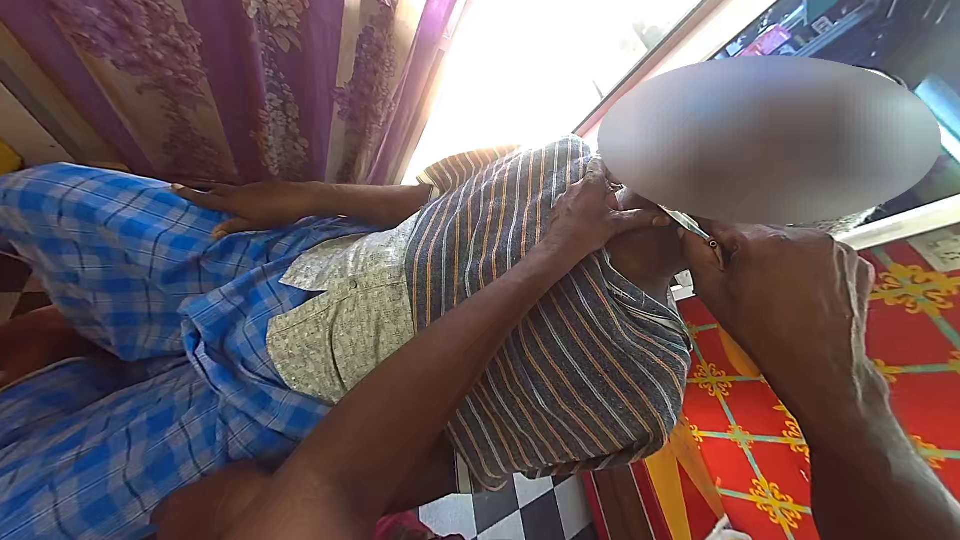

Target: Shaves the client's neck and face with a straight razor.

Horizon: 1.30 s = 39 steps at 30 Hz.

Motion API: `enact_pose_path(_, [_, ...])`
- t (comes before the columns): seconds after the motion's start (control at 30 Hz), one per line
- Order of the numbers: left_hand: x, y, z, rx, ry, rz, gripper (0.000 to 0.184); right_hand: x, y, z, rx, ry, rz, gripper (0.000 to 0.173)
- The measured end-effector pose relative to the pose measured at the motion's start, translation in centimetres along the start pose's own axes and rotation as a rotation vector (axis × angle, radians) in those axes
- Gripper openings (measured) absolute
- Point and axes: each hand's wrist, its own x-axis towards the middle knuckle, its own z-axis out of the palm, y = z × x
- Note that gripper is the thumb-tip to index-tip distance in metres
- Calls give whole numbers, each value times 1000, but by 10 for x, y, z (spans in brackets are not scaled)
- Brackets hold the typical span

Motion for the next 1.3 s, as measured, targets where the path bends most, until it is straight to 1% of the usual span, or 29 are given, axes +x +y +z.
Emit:
enact_pose_path(0.1, [2, -2, 2, 25, 5, 11, 66, 0, 0, -1, -59, -120, 14, 38])
enact_pose_path(0.13, [2, -2, 2, 29, 3, 8, 66, 0, 1, -2, -63, -127, 11, 38])
enact_pose_path(0.23, [1, 0, 0, 10, -14, 11, 66, 3, 1, -6, -15, -50, 4, 38])
enact_pose_path(0.33, [-1, 2, -1, 21, -19, 8, 72, 4, 0, -6, 23, 25, 5, 39])
enact_pose_path(0.4, [0, 1, -1, 34, -16, 9, 70, 2, 1, -6, -7, -19, -6, 38])
enact_pose_path(0.47, [0, -2, 0, 41, -13, 7, 65, 1, 2, -6, -75, -121, -12, 38])
enact_pose_path(0.5, [1, -2, 1, 44, -13, 7, 64, 2, 3, -6, -93, -144, -14, 39])
enact_pose_path(0.57, [1, -1, 1, 46, -15, 8, 66, 3, 6, -10, -81, -121, -23, 39])
enact_pose_path(0.67, [0, 0, 0, 40, -20, 1, 70, 6, 6, -14, -34, -24, -35, 38])
enact_pose_path(0.73, [-4, 2, 1, 70, 24, 5, 70, 6, 7, -18, -18, -7, -62, 39])
enact_pose_path(0.77, [-11, 5, 2, 106, 79, 3, 68, 6, 9, -21, -6, -25, -98, 38])
enact_pose_path(0.8, [-21, 10, 5, 129, 162, 4, 63, 6, 14, -24, 16, -60, -147, 34])
enact_pose_path(0.83, [-32, 14, 10, 111, 250, 8, 53, 6, 20, -27, 41, -100, -198, 29])
enact_pose_path(0.87, [-44, 18, 16, 45, 296, -8, 43, 6, 26, -29, 58, -129, -245, 29])
enact_pose_path(0.9, [-57, 24, 24, -88, 295, -41, 34, 7, 32, -32, 61, -154, -280, 30])
enact_pose_path(0.93, [-67, 29, 31, -289, 246, -82, 27, 8, 38, -33, 50, -164, -304, 31])
enact_pose_path(1.0, [-77, 41, 47, -751, 71, -157, 16, 11, 46, -35, -10, -196, -335, 30])
enact_pose_path(1.03, [-77, 46, 52, -922, -13, -197, 15, 14, 48, -36, -59, -224, -337, 30])
enact_pose_path(1.07, [-75, 48, 58, -1034, -78, -220, 18, 16, 48, -38, -109, -261, -327, 28])
enact_pose_path(1.13, [-67, 50, 65, -1133, -170, -237, 27, 20, 45, -40, -205, -334, -299, 28])
enact_pose_path(1.2, [-62, 52, 71, -1135, -193, -237, 26, 24, 43, -42, -253, -378, -282, 29])
enact_pose_path(1.3, [-62, 57, 73, -1087, -210, -228, 25, 30, 52, -39, -185, -308, -317, 32])
